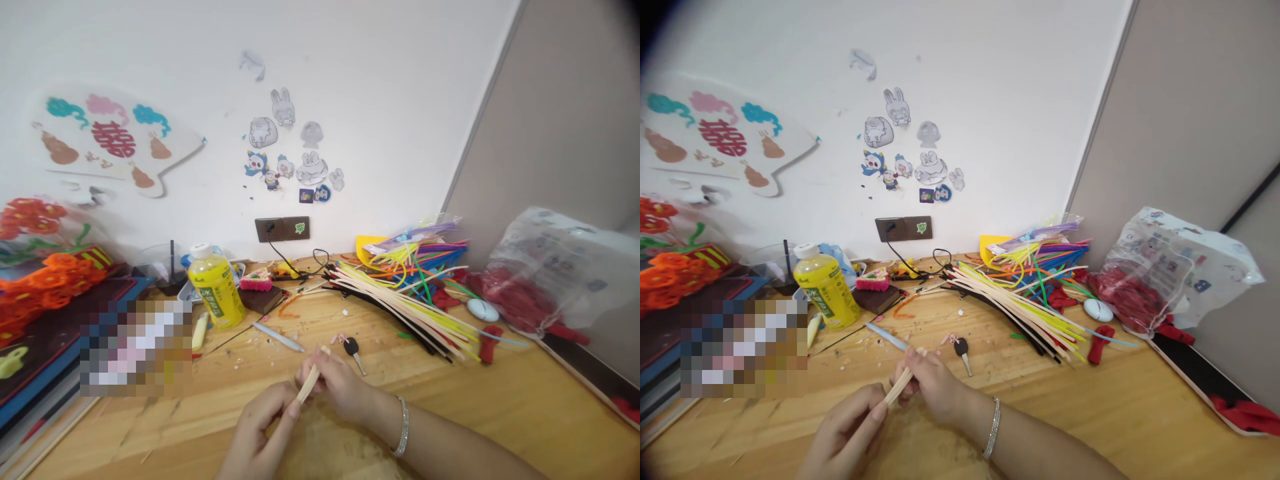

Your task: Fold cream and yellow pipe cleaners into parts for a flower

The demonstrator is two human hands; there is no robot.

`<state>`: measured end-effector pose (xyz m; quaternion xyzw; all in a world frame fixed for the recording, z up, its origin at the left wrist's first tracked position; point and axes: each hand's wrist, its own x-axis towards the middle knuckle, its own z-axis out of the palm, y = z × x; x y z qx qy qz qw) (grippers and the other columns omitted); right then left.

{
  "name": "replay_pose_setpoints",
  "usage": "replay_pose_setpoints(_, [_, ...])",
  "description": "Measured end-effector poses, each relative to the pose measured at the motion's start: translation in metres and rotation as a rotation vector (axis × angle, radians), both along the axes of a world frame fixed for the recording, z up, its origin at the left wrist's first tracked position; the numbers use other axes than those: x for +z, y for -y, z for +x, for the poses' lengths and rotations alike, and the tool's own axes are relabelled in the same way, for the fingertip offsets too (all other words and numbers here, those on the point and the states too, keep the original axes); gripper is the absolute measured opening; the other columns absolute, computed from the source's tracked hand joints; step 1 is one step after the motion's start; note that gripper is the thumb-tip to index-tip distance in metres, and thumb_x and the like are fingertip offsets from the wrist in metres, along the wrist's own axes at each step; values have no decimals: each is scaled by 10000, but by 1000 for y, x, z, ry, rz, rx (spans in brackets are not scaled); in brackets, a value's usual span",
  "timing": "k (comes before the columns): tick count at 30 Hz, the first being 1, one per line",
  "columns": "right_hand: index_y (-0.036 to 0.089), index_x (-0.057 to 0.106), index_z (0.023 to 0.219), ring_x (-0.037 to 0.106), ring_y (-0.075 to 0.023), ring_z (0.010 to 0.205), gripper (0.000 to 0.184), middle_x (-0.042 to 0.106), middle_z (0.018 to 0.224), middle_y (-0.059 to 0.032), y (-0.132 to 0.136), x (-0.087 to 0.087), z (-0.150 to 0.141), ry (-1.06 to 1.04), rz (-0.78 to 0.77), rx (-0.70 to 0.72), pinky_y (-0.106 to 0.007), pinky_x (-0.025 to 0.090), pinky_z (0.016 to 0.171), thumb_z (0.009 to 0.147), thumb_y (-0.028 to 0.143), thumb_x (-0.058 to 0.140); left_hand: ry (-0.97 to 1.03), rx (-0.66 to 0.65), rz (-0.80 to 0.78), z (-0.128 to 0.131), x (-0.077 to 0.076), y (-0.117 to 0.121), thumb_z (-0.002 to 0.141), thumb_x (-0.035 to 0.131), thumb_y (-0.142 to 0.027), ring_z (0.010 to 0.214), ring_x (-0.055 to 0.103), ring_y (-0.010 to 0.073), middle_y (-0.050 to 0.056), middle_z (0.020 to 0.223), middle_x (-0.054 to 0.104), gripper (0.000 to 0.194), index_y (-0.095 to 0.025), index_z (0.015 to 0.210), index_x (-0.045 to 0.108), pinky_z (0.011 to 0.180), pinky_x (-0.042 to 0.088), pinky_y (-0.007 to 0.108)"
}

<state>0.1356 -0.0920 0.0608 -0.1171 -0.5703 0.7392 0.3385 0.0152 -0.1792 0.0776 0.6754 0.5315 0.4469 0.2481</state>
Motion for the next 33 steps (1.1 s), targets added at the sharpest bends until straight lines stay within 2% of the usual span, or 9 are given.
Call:
replay_pose_setpoints(4, [186, 398, 480, 338, -91, 437, 572, 325, 448, 47, 0, 1, 0, 16, 2, -18, -235, 310, 465, 770, 678, 358, 5, 0, 4, 1, 0, 0, 840, 422, -265, 462, 429, 128, -45, 500, 428, 300, -217, 545, 419, 476, 343, 213])
replay_pose_setpoints(10, [191, 420, 486, 320, -98, 452, 521, 351, 455, 34, -4, 6, 6, 100, 142, -133, -234, 298, 467, 793, 609, 370, -8, 8, -13, 0, 0, 1, 849, 400, -283, 484, 441, 133, -39, 515, 429, 317, -217, 538, 401, 475, 342, 216])
replay_pose_setpoints(17, [193, 416, 499, 345, -104, 449, 495, 340, 456, 37, -5, 10, 8, 117, 173, -119, -237, 307, 466, 811, 569, 337, 7, 7, -9, -2, -7, -1, 858, 390, -316, 487, 445, 133, -41, 515, 430, 335, -218, 538, 401, 473, 339, 215])
replay_pose_setpoints(24, [194, 422, 505, 334, -109, 470, 497, 335, 464, 34, -2, 16, 9, 137, 195, -143, -240, 312, 484, 813, 574, 331, 37, 24, -80, 0, -1, 1, 850, 398, -393, 492, 436, 140, -36, 514, 429, 371, -218, 523, 405, 487, 337, 228])
replay_pose_setpoints(28, [198, 423, 511, 330, -111, 463, 517, 342, 463, 33, -5, 11, 7, 144, 177, -128, -244, 301, 481, 810, 607, 323, 106, 22, -130, -1, -2, 0, 835, 408, -459, 496, 425, 140, -35, 516, 430, 395, -217, 523, 415, 490, 327, 230])
replay_pose_setpoints(33, [190, 431, 537, 351, -106, 490, 573, 395, 511, 23, -11, 7, 9, 156, 216, -136, -245, 294, 500, 740, 721, 355, 302, 43, -250, 0, -8, -2, 806, 431, -528, 436, 366, 116, -66, 467, 380, 414, -218, 533, 401, 451, 290, 215])
